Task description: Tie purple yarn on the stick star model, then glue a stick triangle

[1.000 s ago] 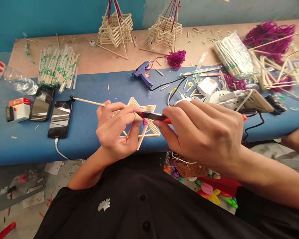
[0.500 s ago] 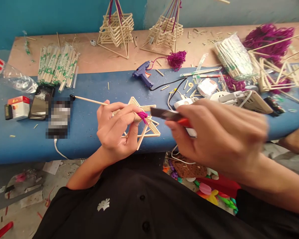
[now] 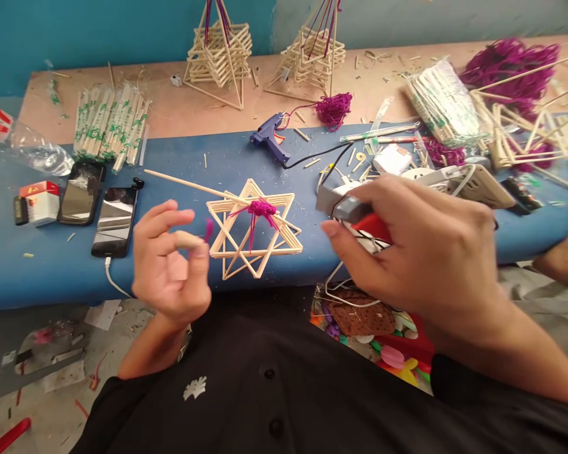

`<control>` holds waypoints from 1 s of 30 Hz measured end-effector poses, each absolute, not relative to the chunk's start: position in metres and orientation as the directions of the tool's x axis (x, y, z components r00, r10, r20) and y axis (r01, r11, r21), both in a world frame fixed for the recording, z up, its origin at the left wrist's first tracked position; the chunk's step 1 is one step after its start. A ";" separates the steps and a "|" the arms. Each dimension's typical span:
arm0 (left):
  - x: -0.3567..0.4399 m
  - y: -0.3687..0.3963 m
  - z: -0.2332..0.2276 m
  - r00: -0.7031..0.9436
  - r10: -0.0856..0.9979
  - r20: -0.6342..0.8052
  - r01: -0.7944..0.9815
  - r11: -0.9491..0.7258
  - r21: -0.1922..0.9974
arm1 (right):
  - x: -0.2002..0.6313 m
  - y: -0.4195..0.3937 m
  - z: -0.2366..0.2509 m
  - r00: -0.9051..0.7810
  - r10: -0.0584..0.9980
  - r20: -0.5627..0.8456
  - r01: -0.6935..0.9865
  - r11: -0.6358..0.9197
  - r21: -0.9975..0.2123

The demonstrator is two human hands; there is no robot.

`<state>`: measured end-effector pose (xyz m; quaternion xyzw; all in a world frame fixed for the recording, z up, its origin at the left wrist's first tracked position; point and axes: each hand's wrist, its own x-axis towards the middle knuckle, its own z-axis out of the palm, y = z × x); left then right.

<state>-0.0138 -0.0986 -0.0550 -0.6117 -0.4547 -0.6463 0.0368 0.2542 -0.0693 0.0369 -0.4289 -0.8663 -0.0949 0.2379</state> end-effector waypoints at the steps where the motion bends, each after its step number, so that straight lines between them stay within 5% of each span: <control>1: -0.027 -0.103 -0.058 -0.288 0.495 0.820 0.635 -0.542 0.550 | 0.252 -0.070 0.033 -0.516 0.700 0.493 0.776 0.626 -0.076; 6: -0.095 -0.129 -0.072 -0.163 0.599 0.784 0.936 -0.157 0.314 | 0.245 -0.069 0.015 -0.651 0.515 0.558 0.645 0.762 0.049; 8: -0.099 -0.134 -0.072 -0.137 0.523 0.842 0.947 -0.180 0.266 | 0.247 -0.067 0.012 -0.707 0.488 0.511 0.615 0.781 0.105; 16: 0.006 -0.123 -0.041 -0.082 0.597 0.798 0.812 -0.425 0.401 | 0.263 -0.072 0.009 -0.669 0.532 0.519 0.695 0.695 0.183; 23: 0.049 -0.099 -0.047 -0.157 0.480 0.863 0.838 -0.398 0.373 | 0.272 -0.080 0.007 -0.642 0.595 0.484 0.727 0.672 0.139; 30: 0.059 -0.097 -0.052 -0.278 0.504 0.818 0.810 -0.334 0.482 | 0.267 -0.074 0.008 -0.617 0.627 0.475 0.767 0.614 0.186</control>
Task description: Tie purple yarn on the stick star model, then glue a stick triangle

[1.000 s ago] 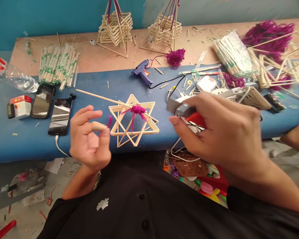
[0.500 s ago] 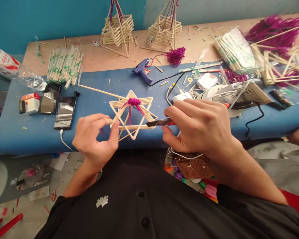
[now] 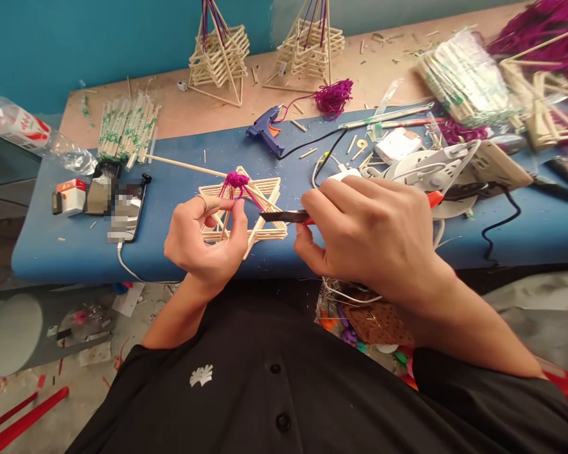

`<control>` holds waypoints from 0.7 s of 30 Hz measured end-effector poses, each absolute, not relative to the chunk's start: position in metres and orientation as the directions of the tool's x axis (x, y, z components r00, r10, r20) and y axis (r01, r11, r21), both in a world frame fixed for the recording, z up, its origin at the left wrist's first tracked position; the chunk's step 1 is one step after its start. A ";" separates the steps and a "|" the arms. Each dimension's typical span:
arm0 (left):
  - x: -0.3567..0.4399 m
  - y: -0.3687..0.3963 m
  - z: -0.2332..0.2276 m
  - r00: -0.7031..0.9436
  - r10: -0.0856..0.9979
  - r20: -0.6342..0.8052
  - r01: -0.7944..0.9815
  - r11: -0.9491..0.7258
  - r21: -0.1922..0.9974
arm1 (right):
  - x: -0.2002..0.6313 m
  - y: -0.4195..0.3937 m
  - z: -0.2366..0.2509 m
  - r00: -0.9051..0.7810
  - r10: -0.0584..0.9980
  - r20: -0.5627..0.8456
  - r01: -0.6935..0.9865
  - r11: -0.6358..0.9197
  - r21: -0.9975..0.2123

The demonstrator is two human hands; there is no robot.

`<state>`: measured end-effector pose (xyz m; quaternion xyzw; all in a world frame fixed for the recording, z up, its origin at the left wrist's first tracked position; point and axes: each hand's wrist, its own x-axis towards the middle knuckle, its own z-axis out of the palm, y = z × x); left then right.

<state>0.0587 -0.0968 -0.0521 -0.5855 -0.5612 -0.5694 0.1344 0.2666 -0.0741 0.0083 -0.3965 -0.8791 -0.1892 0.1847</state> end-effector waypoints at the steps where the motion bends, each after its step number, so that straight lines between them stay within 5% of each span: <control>1: 0.059 -0.097 -0.052 -0.280 0.504 0.817 0.819 -0.318 0.477 | 0.266 -0.072 0.008 -0.611 0.639 0.467 0.774 0.606 0.184; 21: 0.042 -0.099 -0.068 -0.149 0.437 0.887 0.894 -0.324 0.310 | 0.243 -0.064 0.015 -0.624 0.663 0.413 0.766 0.624 0.156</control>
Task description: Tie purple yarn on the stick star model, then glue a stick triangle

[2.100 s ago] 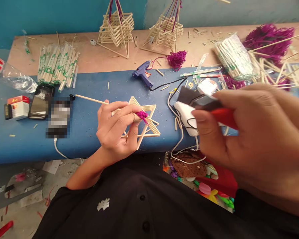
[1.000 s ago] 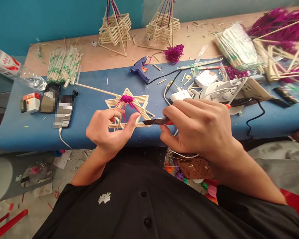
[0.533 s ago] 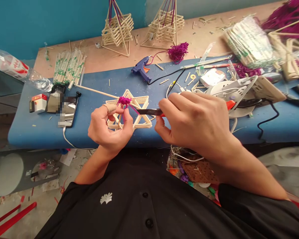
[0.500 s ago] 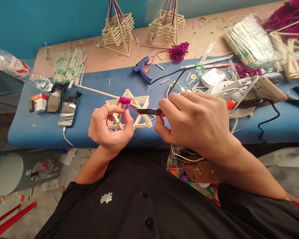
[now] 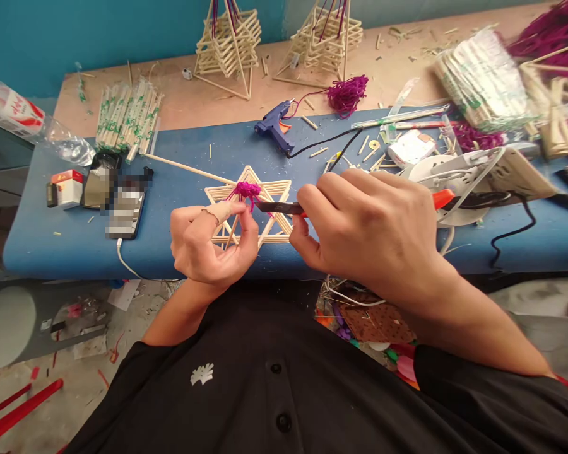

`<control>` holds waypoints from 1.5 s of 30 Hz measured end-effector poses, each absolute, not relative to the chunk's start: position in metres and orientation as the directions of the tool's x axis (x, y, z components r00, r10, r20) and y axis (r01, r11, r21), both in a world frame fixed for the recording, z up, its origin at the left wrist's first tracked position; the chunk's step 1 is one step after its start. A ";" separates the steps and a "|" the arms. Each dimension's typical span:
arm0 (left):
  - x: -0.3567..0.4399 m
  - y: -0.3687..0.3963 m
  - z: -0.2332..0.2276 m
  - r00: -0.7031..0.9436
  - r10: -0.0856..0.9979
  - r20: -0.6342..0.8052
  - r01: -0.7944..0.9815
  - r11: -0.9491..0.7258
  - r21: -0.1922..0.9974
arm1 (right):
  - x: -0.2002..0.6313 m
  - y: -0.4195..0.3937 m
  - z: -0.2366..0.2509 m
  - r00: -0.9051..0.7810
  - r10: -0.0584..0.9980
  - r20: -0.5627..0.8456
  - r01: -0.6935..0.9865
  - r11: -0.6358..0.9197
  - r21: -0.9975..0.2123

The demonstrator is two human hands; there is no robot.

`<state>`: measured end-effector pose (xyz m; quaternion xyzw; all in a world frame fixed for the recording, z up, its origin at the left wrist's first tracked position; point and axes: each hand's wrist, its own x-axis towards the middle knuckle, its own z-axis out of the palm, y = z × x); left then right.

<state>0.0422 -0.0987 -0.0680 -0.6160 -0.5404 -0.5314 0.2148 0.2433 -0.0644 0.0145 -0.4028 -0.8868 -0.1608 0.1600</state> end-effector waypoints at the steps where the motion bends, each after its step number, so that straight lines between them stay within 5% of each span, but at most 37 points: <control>1: 0.042 -0.100 -0.068 -0.152 0.456 0.877 0.887 -0.329 0.325 | 0.242 -0.065 0.015 -0.629 0.659 0.412 0.763 0.625 0.164; 7: 0.042 -0.102 -0.076 -0.186 0.524 0.831 0.814 -0.391 0.429 | 0.240 -0.065 0.016 -0.650 0.599 0.468 0.741 0.636 0.216; 17: 0.050 -0.099 -0.048 -0.202 0.524 0.827 0.862 -0.306 0.405 | 0.241 -0.064 0.016 -0.650 0.625 0.433 0.751 0.615 0.240; 25: 0.051 -0.093 -0.056 -0.199 0.404 0.893 0.753 -0.520 0.403 | 0.241 -0.063 0.014 -0.664 0.586 0.464 0.736 0.622 0.268; 35: 0.047 -0.094 -0.055 -0.142 0.363 0.921 0.791 -0.518 0.327 | 0.239 -0.061 0.014 -0.675 0.549 0.493 0.723 0.624 0.297; 45: 0.051 -0.095 -0.051 -0.214 0.372 0.903 0.762 -0.515 0.393 | 0.237 -0.061 0.014 -0.660 0.524 0.538 0.721 0.642 0.260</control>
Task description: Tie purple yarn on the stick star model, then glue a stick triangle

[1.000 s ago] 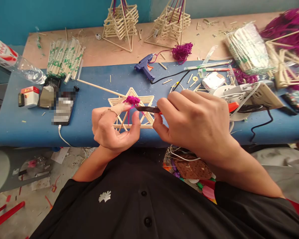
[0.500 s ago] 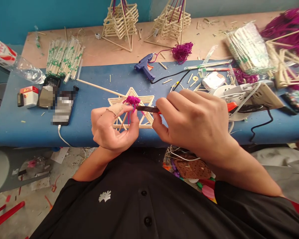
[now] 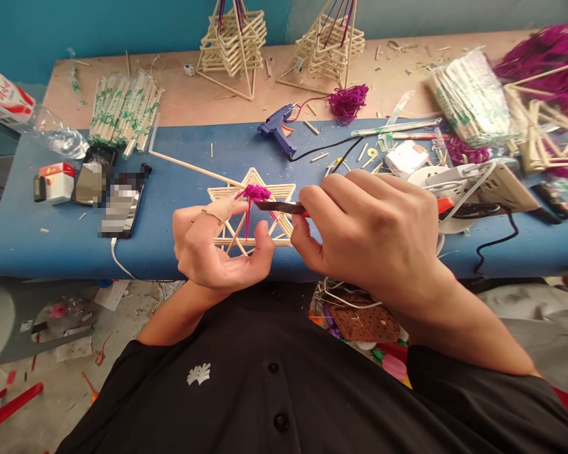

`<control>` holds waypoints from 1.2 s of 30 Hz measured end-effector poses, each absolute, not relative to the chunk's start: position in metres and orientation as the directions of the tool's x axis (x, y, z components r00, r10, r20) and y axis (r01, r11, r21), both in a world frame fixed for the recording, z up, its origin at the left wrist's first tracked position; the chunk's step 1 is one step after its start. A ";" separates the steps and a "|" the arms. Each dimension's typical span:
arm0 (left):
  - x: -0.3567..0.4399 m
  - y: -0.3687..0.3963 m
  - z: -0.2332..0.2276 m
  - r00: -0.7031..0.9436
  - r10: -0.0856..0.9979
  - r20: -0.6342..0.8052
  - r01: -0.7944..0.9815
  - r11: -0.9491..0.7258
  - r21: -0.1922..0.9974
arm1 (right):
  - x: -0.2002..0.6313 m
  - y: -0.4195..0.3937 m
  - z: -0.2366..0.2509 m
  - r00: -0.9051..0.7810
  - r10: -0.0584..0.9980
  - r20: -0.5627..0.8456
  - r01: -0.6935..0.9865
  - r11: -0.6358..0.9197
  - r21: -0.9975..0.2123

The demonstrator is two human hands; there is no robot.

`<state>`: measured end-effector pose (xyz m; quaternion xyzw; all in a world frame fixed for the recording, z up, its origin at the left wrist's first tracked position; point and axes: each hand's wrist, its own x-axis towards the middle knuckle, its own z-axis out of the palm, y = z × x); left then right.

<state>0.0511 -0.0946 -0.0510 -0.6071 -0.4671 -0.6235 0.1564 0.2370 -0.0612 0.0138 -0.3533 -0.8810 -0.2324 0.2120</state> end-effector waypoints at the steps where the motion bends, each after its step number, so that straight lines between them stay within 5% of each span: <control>1: 0.053 -0.094 -0.048 -0.219 0.370 0.903 0.769 -0.505 0.393 | 0.237 -0.061 0.014 -0.660 0.524 0.539 0.722 0.642 0.259; 15: 0.039 -0.101 -0.058 -0.223 0.524 0.822 0.697 -0.504 0.511 | 0.236 -0.062 0.011 -0.653 0.551 0.519 0.733 0.633 0.250; 22: 0.042 -0.093 -0.057 -0.182 0.316 0.931 0.822 -0.471 0.320 | 0.232 -0.065 0.012 -0.630 0.546 0.552 0.747 0.621 0.239; 30: 0.051 -0.088 -0.052 -0.210 0.350 0.913 0.798 -0.477 0.367 | 0.232 -0.064 0.011 -0.593 0.644 0.483 0.780 0.608 0.148; 36: 0.049 -0.085 -0.057 -0.221 0.377 0.899 0.808 -0.445 0.385 | 0.232 -0.064 0.006 -0.567 0.608 0.555 0.775 0.622 0.111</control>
